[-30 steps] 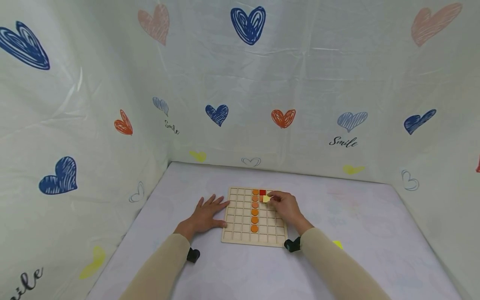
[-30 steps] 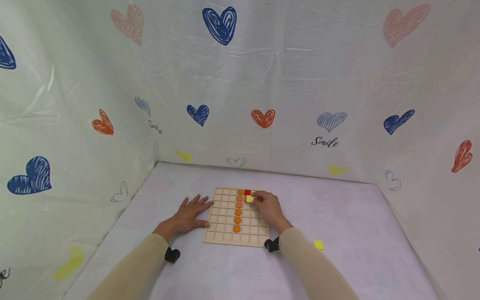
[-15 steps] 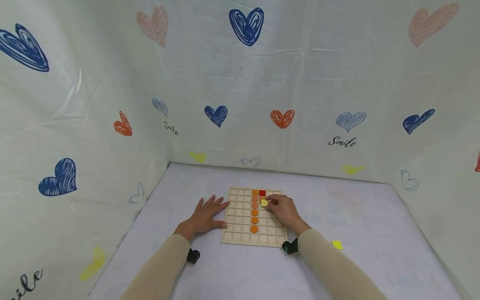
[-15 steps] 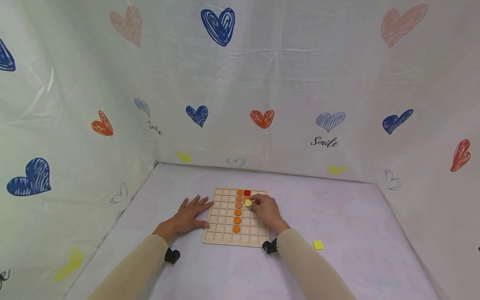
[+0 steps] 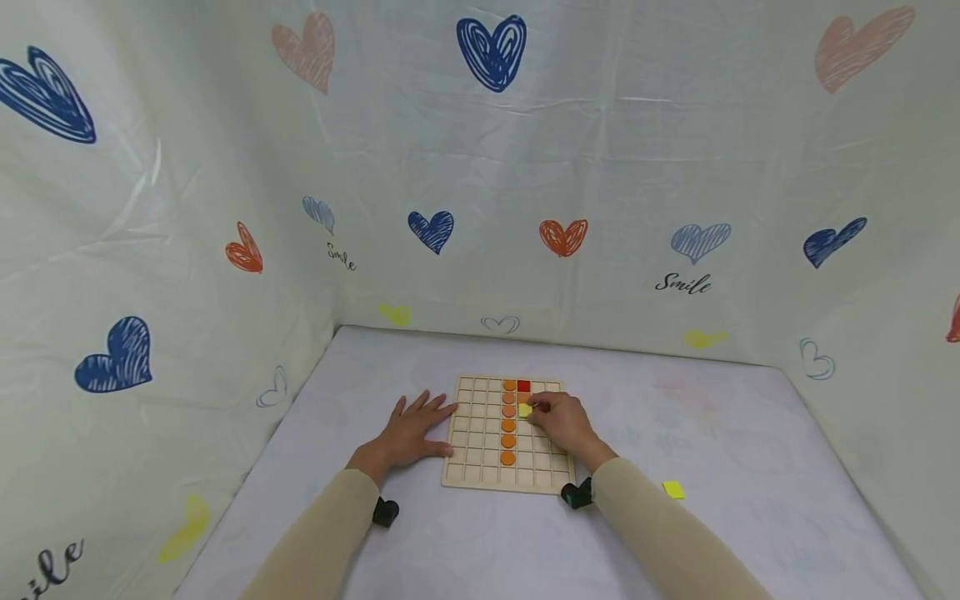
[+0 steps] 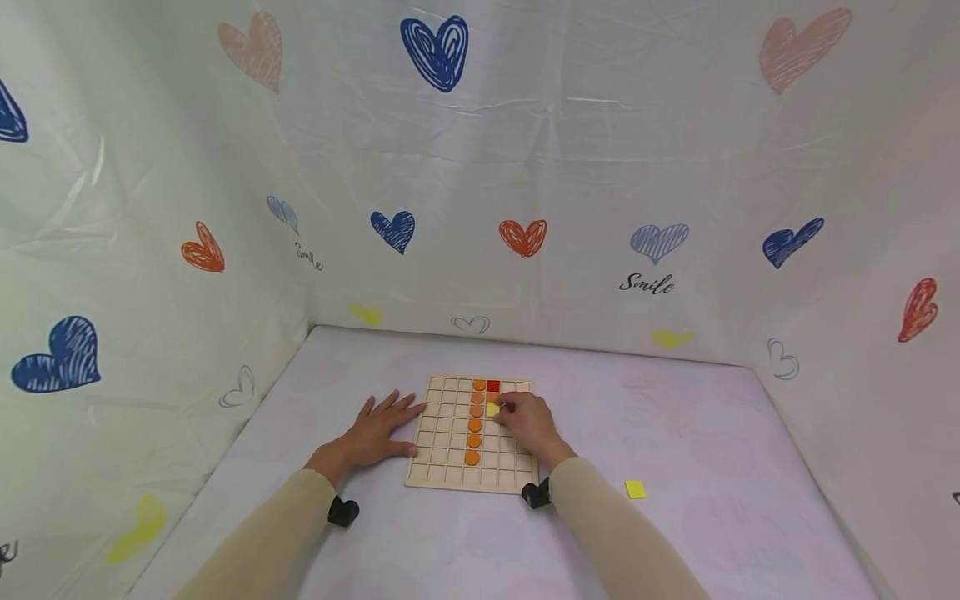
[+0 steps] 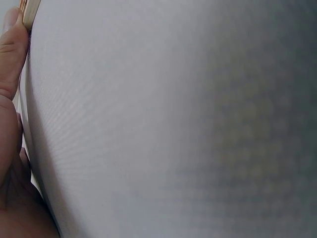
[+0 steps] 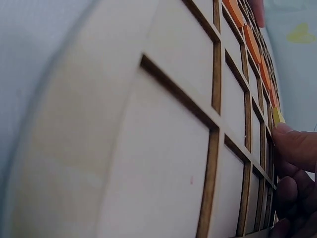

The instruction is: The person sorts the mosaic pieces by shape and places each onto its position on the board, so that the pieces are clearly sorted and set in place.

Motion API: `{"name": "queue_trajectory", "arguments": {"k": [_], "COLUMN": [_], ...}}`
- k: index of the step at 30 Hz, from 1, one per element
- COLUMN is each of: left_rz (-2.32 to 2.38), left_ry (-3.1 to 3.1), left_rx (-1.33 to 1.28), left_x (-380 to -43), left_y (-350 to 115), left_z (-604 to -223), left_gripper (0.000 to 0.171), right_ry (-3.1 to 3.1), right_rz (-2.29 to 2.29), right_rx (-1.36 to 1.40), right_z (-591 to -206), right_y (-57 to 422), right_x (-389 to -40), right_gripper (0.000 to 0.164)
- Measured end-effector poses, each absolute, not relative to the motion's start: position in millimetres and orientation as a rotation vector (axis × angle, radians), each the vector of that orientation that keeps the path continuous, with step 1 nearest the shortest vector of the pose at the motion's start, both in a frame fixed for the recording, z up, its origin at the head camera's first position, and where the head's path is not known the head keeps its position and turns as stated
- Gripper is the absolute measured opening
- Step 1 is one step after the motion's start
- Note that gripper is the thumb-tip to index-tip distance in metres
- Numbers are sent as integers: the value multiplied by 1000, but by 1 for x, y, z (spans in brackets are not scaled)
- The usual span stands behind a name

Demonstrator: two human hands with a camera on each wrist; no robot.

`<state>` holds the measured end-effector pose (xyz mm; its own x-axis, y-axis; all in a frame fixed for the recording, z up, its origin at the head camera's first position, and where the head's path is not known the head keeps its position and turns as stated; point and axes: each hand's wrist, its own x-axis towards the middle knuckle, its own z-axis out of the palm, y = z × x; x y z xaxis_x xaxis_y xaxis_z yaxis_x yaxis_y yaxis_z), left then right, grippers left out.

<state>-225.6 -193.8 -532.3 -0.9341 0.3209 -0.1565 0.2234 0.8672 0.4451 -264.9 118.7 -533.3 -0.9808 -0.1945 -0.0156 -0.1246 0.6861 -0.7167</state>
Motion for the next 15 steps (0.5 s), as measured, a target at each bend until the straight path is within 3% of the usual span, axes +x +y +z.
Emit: {"name": "queue_trajectory", "arguments": {"k": [15], "left_rz": [613], "left_ry": [2819], "left_rx": [412], "left_x": [-227], "left_y": [-195], "left_z": [-536], "left_gripper": [86], "right_ry": [2797], "right_rz": [-1148], "right_rx": [-258], "right_z": [-533], "right_y": [117], "right_x": [-265], "right_gripper": [24]}}
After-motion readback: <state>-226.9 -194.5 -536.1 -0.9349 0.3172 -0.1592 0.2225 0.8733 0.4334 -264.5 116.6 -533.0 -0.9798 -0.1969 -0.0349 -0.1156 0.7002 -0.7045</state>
